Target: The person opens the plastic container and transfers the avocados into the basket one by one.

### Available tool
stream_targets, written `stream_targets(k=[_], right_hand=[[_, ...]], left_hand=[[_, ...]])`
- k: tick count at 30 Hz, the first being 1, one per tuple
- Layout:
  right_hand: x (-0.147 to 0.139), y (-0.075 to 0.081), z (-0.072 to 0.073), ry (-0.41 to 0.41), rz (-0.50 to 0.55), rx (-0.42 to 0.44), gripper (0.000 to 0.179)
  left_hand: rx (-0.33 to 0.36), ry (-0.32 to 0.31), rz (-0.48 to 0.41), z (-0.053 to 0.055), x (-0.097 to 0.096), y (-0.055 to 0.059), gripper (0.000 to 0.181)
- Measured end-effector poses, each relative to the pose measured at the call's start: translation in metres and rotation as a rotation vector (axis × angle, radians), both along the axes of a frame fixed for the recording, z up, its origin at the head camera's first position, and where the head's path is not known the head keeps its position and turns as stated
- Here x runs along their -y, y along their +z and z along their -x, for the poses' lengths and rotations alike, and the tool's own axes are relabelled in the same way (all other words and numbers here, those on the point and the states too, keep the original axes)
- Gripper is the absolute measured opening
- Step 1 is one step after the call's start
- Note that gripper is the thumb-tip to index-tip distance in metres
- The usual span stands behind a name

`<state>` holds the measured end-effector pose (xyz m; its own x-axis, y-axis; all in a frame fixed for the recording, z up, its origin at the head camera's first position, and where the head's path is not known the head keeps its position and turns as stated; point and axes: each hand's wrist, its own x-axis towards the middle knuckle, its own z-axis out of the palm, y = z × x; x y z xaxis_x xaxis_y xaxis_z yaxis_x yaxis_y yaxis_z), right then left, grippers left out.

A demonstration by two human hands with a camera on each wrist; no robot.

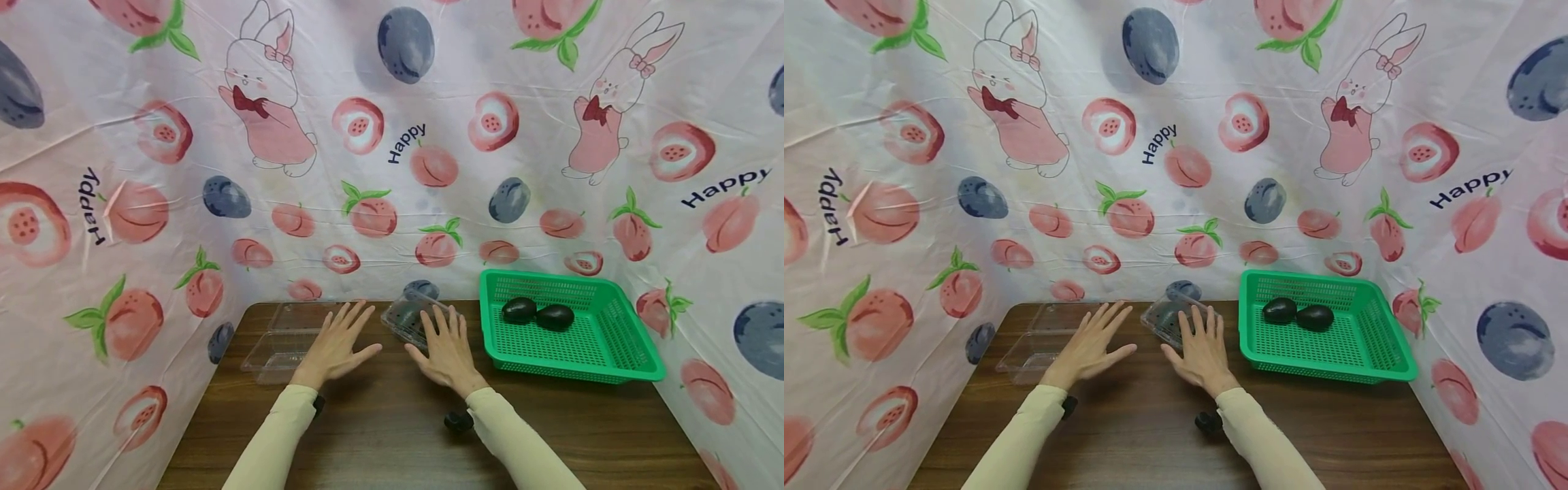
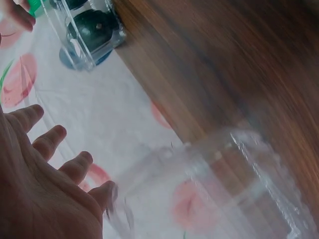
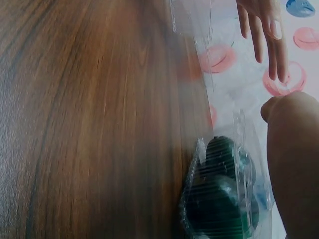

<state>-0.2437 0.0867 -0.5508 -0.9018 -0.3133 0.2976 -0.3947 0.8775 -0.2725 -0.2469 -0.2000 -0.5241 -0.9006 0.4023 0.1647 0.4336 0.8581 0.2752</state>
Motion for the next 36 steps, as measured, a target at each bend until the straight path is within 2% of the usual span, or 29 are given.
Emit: stream_targets(k=[8,22,30,36], right_hand=[[-0.007,-0.006,0.006,-0.027,0.038,0.066,0.082],[-0.012,-0.015,0.013,-0.071,0.049,0.111,0.083],[-0.012,-0.019,0.016,-0.075,0.037,0.112,0.080],[-0.012,-0.019,0.016,-0.076,0.038,0.114,0.079]], left_hand=[[0.101,0.000,-0.008,0.016,-0.019,-0.006,0.086],[0.154,-0.034,-0.009,0.040,-0.050,-0.016,0.077],[0.135,-0.035,0.022,0.047,-0.060,-0.023,0.071],[0.153,-0.032,0.036,0.047,-0.063,-0.027,0.070]])
